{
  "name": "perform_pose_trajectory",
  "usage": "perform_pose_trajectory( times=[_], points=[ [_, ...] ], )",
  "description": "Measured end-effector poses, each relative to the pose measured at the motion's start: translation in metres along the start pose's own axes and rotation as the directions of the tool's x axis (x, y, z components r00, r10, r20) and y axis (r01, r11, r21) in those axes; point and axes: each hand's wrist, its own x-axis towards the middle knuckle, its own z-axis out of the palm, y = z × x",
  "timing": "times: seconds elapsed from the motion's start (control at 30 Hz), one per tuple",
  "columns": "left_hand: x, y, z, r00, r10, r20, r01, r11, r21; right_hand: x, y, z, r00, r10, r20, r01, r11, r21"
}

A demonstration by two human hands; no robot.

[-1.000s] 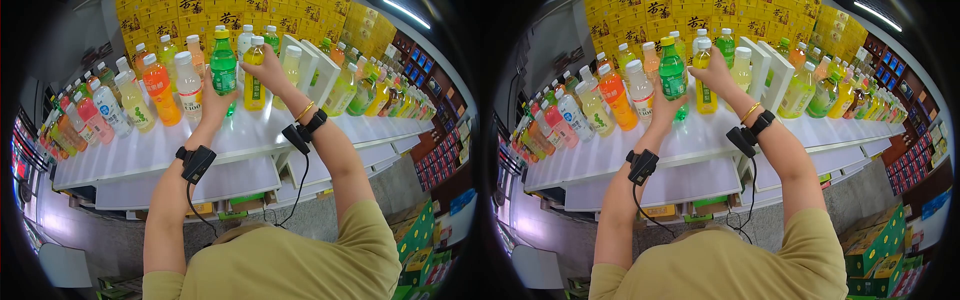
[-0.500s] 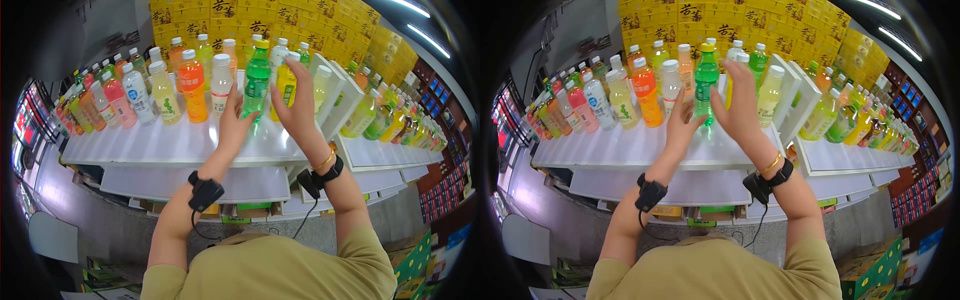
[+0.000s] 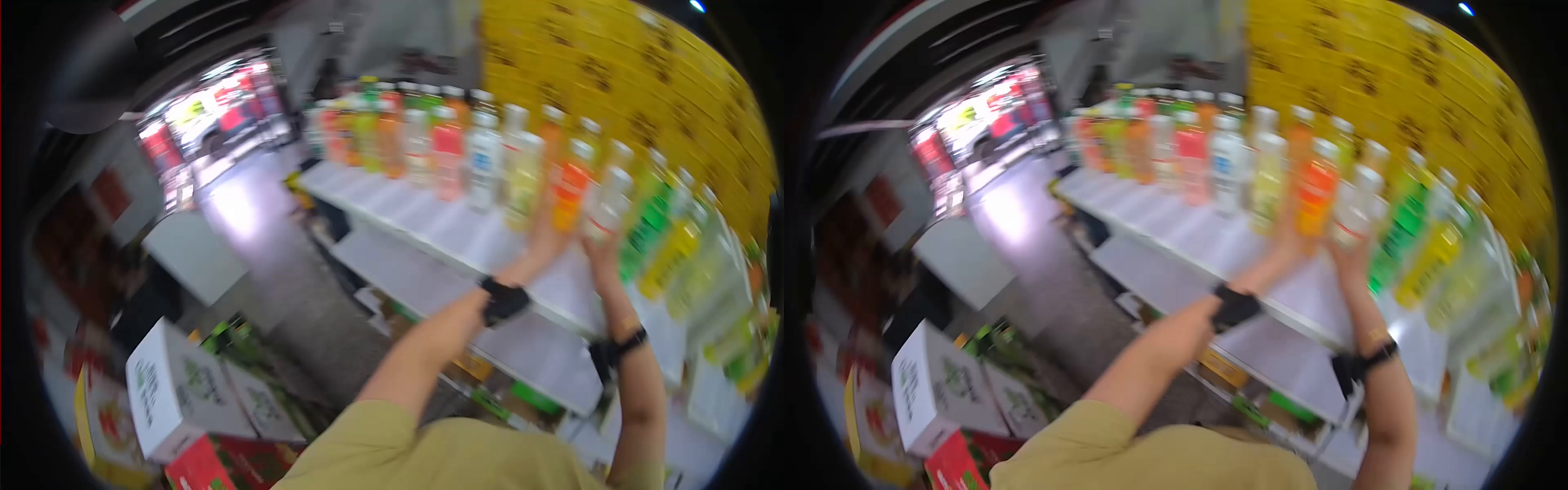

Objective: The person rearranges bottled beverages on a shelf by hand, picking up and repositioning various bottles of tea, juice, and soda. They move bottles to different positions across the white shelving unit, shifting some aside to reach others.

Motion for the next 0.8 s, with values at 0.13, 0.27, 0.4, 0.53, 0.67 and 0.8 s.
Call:
perform_pose_trajectory(
  times=[0.13,0.27,0.4,0.53,0.67,0.8],
  points=[
    [-0.005,-0.013,-0.005,0.886,-0.386,0.257,0.413,0.909,-0.057,0.004,-0.008,-0.002,1.000,0.026,-0.015,-0.028,0.992,-0.121],
    [-0.013,-0.019,-0.008,0.892,-0.346,0.290,0.401,0.902,-0.159,0.000,-0.026,-0.004,1.000,-0.013,-0.005,0.012,0.991,-0.132],
    [-0.015,-0.016,-0.010,0.897,-0.332,0.294,0.386,0.910,-0.152,-0.007,-0.024,-0.006,1.000,-0.009,-0.012,0.008,0.994,-0.106],
    [-0.014,-0.005,-0.017,0.872,-0.372,0.319,0.444,0.875,-0.193,-0.056,-0.071,-0.011,0.977,-0.163,-0.138,0.131,0.968,-0.215],
    [-0.023,0.017,-0.052,0.941,-0.304,0.147,0.316,0.947,-0.064,-0.114,-0.137,-0.020,0.986,-0.169,-0.009,0.168,0.984,-0.064],
    [-0.007,0.011,-0.069,0.964,-0.231,-0.133,0.255,0.945,0.205,-0.125,-0.125,-0.013,0.972,-0.117,0.203,0.146,0.981,-0.131]
  ],
)
